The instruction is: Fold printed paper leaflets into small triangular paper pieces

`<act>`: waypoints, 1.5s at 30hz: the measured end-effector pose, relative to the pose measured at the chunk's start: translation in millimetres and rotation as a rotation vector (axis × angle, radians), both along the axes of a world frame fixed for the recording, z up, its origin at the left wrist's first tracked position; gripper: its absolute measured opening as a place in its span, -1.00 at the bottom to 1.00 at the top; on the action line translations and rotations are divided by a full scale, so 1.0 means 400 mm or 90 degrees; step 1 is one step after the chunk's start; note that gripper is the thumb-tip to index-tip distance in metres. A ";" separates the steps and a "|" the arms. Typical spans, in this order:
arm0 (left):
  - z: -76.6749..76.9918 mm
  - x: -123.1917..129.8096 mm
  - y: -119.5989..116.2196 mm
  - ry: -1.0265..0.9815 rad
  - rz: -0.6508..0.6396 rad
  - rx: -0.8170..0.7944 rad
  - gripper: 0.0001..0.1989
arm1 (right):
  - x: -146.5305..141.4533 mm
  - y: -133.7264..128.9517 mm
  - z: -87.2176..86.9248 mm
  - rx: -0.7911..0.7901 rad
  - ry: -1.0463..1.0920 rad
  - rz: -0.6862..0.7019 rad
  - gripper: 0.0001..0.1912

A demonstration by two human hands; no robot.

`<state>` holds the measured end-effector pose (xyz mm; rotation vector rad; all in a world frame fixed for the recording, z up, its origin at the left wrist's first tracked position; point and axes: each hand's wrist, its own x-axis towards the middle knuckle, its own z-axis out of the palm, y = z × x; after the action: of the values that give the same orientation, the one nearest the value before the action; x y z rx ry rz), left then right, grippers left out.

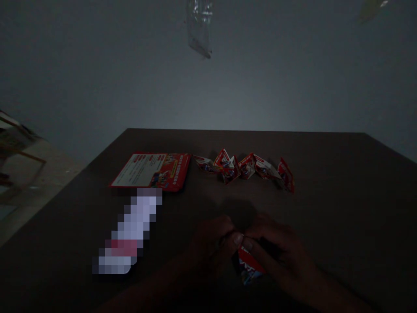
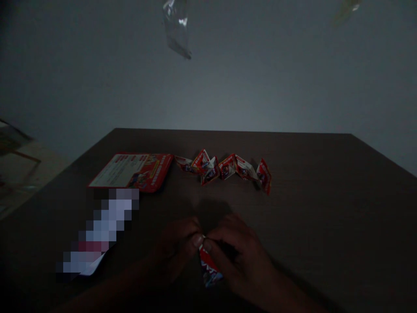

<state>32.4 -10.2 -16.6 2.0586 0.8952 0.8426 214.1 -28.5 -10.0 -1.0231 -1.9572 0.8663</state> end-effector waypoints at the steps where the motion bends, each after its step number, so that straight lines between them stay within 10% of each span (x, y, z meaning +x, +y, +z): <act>1: -0.001 0.001 0.000 0.010 -0.006 0.007 -0.74 | 0.000 -0.001 0.000 -0.008 0.000 -0.006 -0.85; 8: -0.002 0.001 -0.008 -0.009 0.113 0.106 -0.78 | 0.001 0.001 0.001 -0.035 -0.016 -0.029 -0.85; 18: 0.005 0.000 -0.010 -0.018 0.125 -0.092 -0.61 | 0.005 -0.002 -0.019 -0.076 -0.020 -0.031 -0.83; 27: 0.016 -0.014 0.015 -0.133 0.356 -0.255 -0.53 | 0.030 -0.003 -0.004 0.046 0.061 -0.058 -0.60; 45: 0.012 -0.011 0.017 -0.169 0.356 -0.318 -0.56 | 0.032 0.020 0.008 0.108 0.103 0.053 -0.68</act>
<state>27.8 -3.4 -11.6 1.2462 1.3896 1.0219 226.9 -20.6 -7.0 -0.7542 -1.9098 0.7879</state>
